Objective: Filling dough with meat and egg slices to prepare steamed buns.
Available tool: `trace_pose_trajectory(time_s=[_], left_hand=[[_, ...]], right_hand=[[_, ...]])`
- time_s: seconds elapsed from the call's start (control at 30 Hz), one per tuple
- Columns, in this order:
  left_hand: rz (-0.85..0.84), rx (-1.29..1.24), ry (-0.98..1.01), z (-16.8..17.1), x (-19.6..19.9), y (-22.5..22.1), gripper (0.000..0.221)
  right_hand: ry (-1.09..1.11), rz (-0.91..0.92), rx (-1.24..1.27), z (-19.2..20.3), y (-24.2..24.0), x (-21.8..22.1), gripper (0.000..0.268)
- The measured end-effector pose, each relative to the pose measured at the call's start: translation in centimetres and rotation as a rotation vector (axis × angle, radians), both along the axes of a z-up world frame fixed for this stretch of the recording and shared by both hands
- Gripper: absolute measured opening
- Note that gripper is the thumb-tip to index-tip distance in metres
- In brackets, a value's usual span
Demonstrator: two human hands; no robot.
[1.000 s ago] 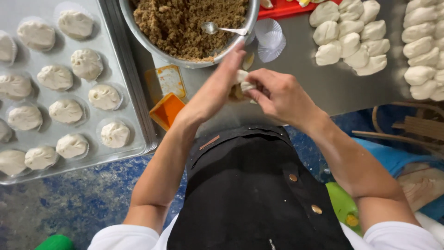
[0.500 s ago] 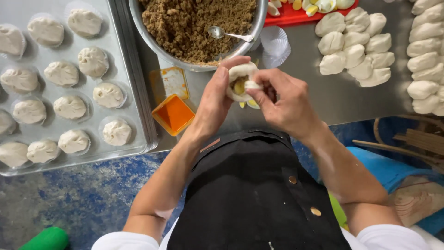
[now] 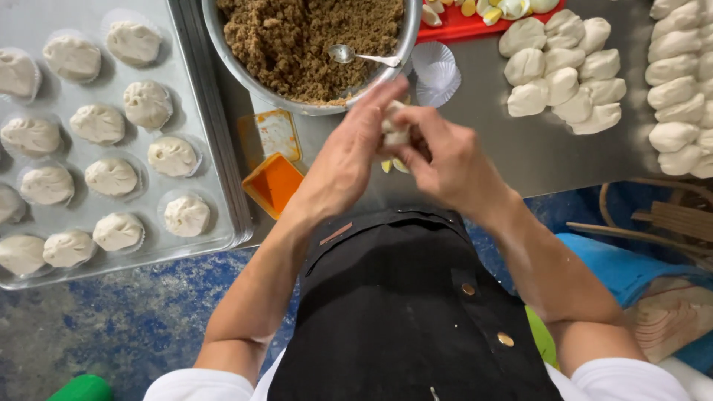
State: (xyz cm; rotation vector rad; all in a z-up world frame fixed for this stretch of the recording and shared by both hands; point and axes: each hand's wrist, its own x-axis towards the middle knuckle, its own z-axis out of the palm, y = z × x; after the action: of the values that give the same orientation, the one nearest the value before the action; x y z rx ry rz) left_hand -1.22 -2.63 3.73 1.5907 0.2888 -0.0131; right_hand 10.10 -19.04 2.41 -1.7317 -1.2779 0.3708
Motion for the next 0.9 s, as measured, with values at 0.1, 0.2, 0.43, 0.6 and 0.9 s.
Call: trace_pose_trajectory(time_s=[0.1, 0.2, 0.43, 0.6, 0.9], left_hand=[[0.174, -0.045, -0.14, -0.1, -0.2, -0.1, 0.071], [0.289, 0.001, -0.504, -2.6, -0.8, -1.2, 0.07], [0.563, 0.141, -0.605, -2.4, 0.8, -2.7, 0.067], [0.501, 0.199, -0.586, -1.1, 0.5, -1.4, 0.07], [0.278, 0.339, -0.482, -2.1, 0.5, 1.0, 0.079]], right_hand=[[0.155, -0.136, -0.069, 0.5, 0.1, 0.2, 0.018], [0.749, -0.089, 0.12, 1.7, 0.1, 0.0, 0.017], [0.016, -0.126, 0.16, 4.2, 1.6, -0.9, 0.016], [0.276, -0.07, 0.143, 5.3, 1.8, -0.1, 0.031], [0.032, 0.043, 0.034, 4.6, 1.8, 1.4, 0.032]])
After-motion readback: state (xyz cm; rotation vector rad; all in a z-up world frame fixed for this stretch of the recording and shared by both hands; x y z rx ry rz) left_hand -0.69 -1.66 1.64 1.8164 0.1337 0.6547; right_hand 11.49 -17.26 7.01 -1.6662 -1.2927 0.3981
